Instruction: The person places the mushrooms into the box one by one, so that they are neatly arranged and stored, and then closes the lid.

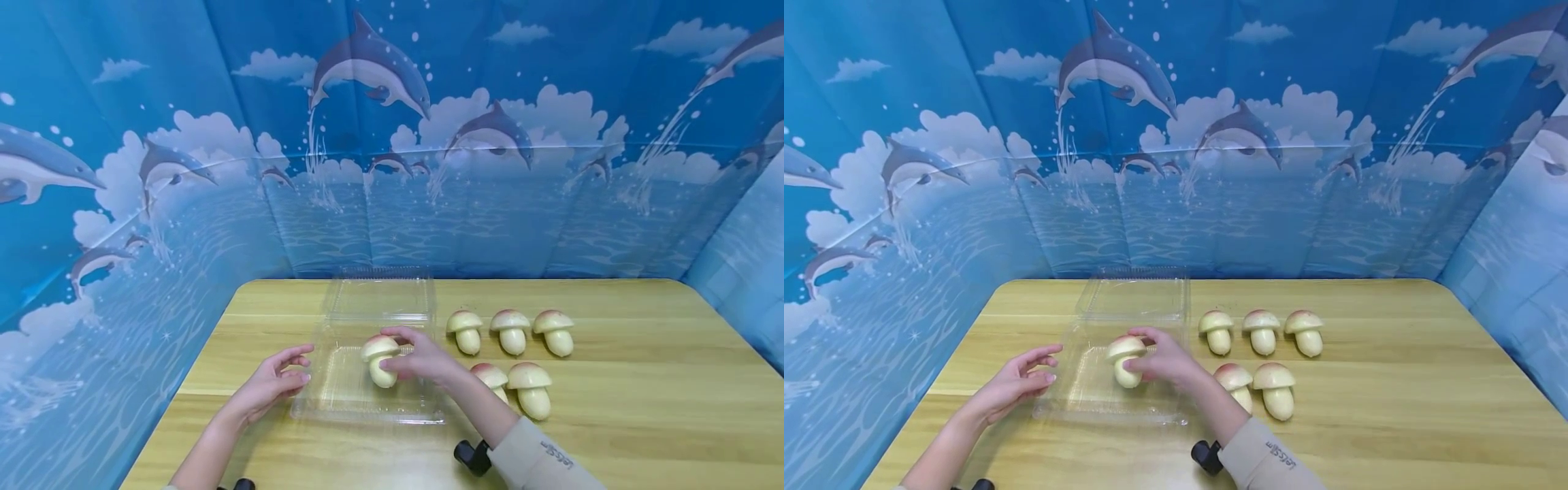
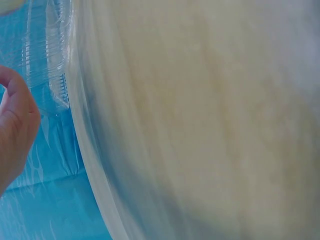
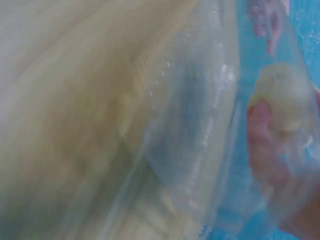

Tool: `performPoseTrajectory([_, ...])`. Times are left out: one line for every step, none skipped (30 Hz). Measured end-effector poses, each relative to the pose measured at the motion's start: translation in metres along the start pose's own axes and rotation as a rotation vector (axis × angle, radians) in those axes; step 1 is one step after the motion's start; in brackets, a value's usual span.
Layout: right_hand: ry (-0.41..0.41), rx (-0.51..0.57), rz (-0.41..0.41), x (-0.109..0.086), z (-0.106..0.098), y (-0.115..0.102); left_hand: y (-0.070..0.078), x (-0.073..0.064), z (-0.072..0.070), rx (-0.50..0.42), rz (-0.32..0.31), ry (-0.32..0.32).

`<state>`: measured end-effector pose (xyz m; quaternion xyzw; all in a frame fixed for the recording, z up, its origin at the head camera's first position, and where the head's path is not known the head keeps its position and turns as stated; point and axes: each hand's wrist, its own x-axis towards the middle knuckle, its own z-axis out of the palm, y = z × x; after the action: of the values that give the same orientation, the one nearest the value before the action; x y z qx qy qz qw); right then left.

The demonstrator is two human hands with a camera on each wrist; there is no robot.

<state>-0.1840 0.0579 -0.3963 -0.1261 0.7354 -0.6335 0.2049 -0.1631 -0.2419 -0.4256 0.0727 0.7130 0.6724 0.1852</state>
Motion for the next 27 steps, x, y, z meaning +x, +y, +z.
performPoseTrajectory([0.011,0.004,0.006,0.002,0.002,0.0,0.0,0.0,0.0,0.001,0.0,0.0])
performPoseTrajectory([0.018,0.01,0.012,0.003,0.005,0.001,0.001,0.0,0.0,0.001,0.0,0.001])
performPoseTrajectory([0.027,0.017,0.018,0.005,0.007,0.001,0.002,0.0,0.0,0.001,-0.001,0.003])
performPoseTrajectory([0.034,0.021,0.02,0.007,0.01,0.001,0.002,0.0,0.0,0.001,-0.002,0.005])
performPoseTrajectory([0.036,0.035,0.021,0.008,0.012,0.002,0.003,-0.001,0.0,0.001,-0.004,0.007])
performPoseTrajectory([0.039,0.046,0.022,0.01,0.015,0.003,0.003,-0.001,0.0,0.002,-0.001,0.006])
performPoseTrajectory([0.041,0.057,0.025,0.012,0.018,0.004,0.003,-0.001,0.0,0.002,0.002,0.004])
performPoseTrajectory([0.043,0.066,0.029,0.014,0.021,0.005,0.003,-0.001,0.001,0.001,0.001,0.005])
performPoseTrajectory([0.046,0.071,0.03,0.015,0.024,0.006,0.003,-0.001,0.001,0.001,0.001,0.005])
performPoseTrajectory([0.047,0.075,0.031,0.017,0.026,0.008,0.003,-0.001,0.001,0.001,0.001,0.005])
performPoseTrajectory([0.048,0.084,0.034,0.019,0.029,0.008,0.002,-0.001,0.001,0.002,0.001,0.005])
performPoseTrajectory([0.05,0.079,0.035,0.02,0.031,0.009,0.002,-0.001,0.002,0.002,0.001,0.007])
performPoseTrajectory([0.051,0.079,0.036,0.022,0.034,0.009,0.001,0.0,0.002,0.002,0.002,0.009])
performPoseTrajectory([0.052,0.08,0.038,0.023,0.036,0.01,0.001,0.0,0.002,0.001,0.003,0.009])
performPoseTrajectory([0.053,0.083,0.038,0.025,0.039,0.011,0.001,0.0,0.002,0.001,0.004,0.01])
performPoseTrajectory([0.055,0.086,0.042,0.026,0.041,0.011,0.0,0.0,0.002,0.0,0.005,0.009])
performPoseTrajectory([0.058,0.091,0.045,0.028,0.043,0.012,0.0,0.0,0.002,0.0,0.006,0.009])
performPoseTrajectory([0.062,0.095,0.048,0.029,0.045,0.013,0.0,0.0,0.002,-0.002,0.008,0.008])
performPoseTrajectory([0.067,0.103,0.052,0.03,0.048,0.014,0.0,0.0,0.002,-0.002,0.01,0.007])
performPoseTrajectory([0.072,0.106,0.053,0.031,0.049,0.014,0.0,0.0,0.002,-0.003,0.011,0.006])
performPoseTrajectory([0.078,0.109,0.054,0.032,0.051,0.015,-0.001,0.0,0.002,-0.003,0.013,0.004])
performPoseTrajectory([0.084,0.108,0.054,0.033,0.052,0.016,-0.001,0.0,0.002,-0.003,0.014,0.003])
performPoseTrajectory([0.089,0.11,0.05,0.035,0.053,0.017,0.0,0.0,0.002,-0.004,0.016,0.003])
performPoseTrajectory([0.096,0.106,0.047,0.036,0.054,0.018,0.0,0.0,0.002,-0.005,0.017,0.002])
performPoseTrajectory([0.102,0.1,0.041,0.036,0.055,0.019,0.0,-0.001,0.003,-0.005,0.017,0.002])
performPoseTrajectory([0.107,0.091,0.031,0.037,0.055,0.02,0.0,-0.001,0.003,-0.006,0.018,0.001])
performPoseTrajectory([0.112,0.083,0.022,0.038,0.056,0.02,0.0,-0.001,0.003,-0.006,0.018,0.001])
